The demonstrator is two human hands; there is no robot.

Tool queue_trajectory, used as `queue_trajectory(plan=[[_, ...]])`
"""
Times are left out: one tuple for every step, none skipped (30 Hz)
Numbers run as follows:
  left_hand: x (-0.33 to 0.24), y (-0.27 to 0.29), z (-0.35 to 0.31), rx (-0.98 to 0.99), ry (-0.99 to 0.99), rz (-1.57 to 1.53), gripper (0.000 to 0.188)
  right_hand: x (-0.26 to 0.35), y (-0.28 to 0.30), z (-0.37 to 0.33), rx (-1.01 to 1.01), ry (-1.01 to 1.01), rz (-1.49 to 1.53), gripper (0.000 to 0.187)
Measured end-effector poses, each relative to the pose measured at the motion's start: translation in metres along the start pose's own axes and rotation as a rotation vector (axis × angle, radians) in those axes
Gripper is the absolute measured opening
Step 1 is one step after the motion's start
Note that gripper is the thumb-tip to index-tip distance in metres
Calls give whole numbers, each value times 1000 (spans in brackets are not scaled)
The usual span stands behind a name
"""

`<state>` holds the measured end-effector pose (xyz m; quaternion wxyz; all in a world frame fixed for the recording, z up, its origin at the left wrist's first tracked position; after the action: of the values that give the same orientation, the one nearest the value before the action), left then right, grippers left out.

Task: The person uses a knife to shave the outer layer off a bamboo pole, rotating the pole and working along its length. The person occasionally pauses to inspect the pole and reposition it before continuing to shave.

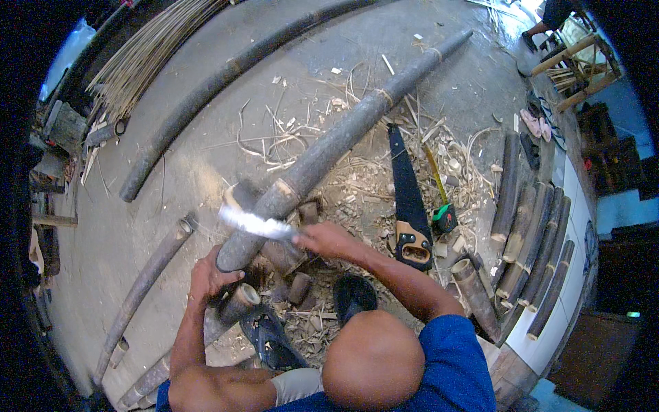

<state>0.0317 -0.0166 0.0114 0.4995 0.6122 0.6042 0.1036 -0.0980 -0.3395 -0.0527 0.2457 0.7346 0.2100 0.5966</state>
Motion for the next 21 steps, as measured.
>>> queue_trajectory(plan=[[-2, 0, -2, -10, -5, -8, 97, -1, -7, 0, 118, 9, -72, 62], [-4, 0, -3, -16, -9, -14, 97, -1, -17, -4, 297, 65, -132, 62], [-7, -1, -8, -71, -8, -5, 97, -9, -11, 4, 208, -23, -73, 62], [-9, -3, -12, -83, 4, 48, 97, -15, 0, 7, -51, -89, 32, 60], [-12, -5, -17, -147, 8, 116, 96, -28, 13, 18, -143, -230, 250, 55], [-15, -8, -20, -176, 26, 193, 96, -36, 24, 24, -349, -271, 402, 50], [-17, -8, -20, -204, 3, 188, 95, -41, 34, 26, -522, -313, 462, 55], [-17, -8, -20, -191, 1, 190, 95, -44, 35, 28, -468, -373, 415, 55], [-17, -8, -20, -186, -9, 195, 94, -43, 35, 25, -454, -384, 370, 56], [-16, -8, -18, -167, -11, 169, 94, -40, 38, 24, -515, -348, 322, 56], [-14, -7, -17, -158, -19, 147, 94, -31, 31, 19, -354, -224, 81, 62], [-12, -5, -15, -154, -21, 137, 94, -24, 23, 15, -185, -133, 21, 60], [-9, -5, -14, -133, -8, 123, 94, -18, 15, 11, -14, -50, -35, 58], [-7, -5, -13, -115, 6, 119, 94, -12, 6, 6, 240, 36, -89, 56], [-6, -5, -11, -103, 9, 116, 94, -12, 12, 8, 44, -23, -30, 57], [-5, -5, -10, -107, 0, 99, 93, -13, 16, 7, -63, -73, 33, 58], [-5, -5, -10, -111, -14, 88, 93, -13, 23, 8, -248, -88, 102, 58], [-4, -4, -10, -122, -29, 86, 93, -18, 25, 10, -245, -245, 195, 59], [-3, -5, -9, -108, -22, 68, 92, -22, 29, 10, -355, -332, 285, 59], [-3, -4, -8, -100, -20, 64, 92, -24, 34, 11, -500, -380, 389, 60], [-2, -3, -6, -92, -23, 60, 92, -22, 31, 11, -350, -340, 289, 60]])
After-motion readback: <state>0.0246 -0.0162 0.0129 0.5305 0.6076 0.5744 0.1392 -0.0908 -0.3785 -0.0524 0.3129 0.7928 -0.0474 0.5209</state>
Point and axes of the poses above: each hand's wrist, its own z-axis towards the middle knuckle, its own y-axis out of the back of the hand, x = y × z, the point moved 3 cm from there along z, towards the middle knuckle, and after that the axes turned 3 degrees about -z, right-handed, at the moved point
